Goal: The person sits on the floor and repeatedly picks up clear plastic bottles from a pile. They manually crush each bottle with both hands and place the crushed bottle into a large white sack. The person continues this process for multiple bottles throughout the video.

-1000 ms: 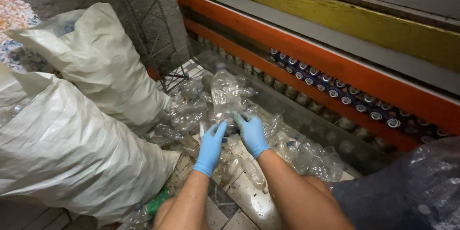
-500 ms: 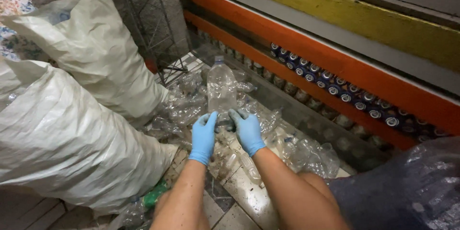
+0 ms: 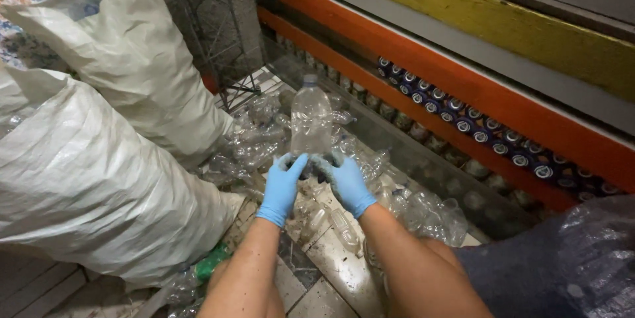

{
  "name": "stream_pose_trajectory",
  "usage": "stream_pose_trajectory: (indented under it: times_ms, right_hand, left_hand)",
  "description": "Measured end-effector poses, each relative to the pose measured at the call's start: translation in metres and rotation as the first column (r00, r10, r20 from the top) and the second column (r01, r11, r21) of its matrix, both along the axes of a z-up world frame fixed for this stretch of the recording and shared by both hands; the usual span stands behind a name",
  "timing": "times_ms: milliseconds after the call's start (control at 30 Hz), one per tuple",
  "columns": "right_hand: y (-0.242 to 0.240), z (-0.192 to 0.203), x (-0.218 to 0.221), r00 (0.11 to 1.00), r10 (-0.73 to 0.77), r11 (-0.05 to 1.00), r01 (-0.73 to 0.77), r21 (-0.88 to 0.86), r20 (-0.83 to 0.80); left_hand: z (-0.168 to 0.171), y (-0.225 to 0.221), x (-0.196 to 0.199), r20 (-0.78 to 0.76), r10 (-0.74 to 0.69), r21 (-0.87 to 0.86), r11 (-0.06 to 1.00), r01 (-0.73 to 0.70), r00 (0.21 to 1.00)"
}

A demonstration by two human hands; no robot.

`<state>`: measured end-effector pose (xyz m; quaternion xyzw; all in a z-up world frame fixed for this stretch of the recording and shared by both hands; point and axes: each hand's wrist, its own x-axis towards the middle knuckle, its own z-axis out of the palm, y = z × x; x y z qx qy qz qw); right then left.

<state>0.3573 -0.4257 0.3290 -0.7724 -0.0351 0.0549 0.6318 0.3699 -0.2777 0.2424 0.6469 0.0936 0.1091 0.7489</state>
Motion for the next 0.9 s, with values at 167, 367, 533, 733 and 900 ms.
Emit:
stream_pose_trajectory:
  times_ms: [167, 367, 533, 733, 900]
  right_hand:
    - [0.014, -0.062, 0.019, 0.988, -0.142, 0.97, 0.151, 0.191, -0.06]
    - [0.018, -0.058, 0.011, 0.974, -0.219, 0.939, 0.228, 0.257, -0.064]
    - [0.009, -0.049, 0.005, 0.994, -0.043, 0.981, 0.023, 0.192, 0.099]
    - [0.005, -0.04, -0.004, 0.94, 0.316, 0.949, -0.314, -0.037, 0.127]
    - [0.025, -0.023, -0.021, 0.973, 0.229, 0.973, -0.229, -0.012, -0.008]
  left_hand:
    - [0.034, -0.017, -0.019, -0.012, 0.064, 0.201, 0.978, -0.061, 0.998]
    - [0.063, -0.03, -0.035, 0.13, 0.164, 0.242, 0.951, -0.192, 0.978]
    - [0.031, -0.03, -0.019, 0.11, 0.102, 0.088, 0.99, -0.112, 0.989]
    - [0.071, -0.014, -0.034, -0.135, -0.18, -0.725, 0.688, 0.027, 0.974]
    - [0.05, -0.01, -0.029, -0.106, -0.133, -0.781, 0.624, 0.0, 0.985]
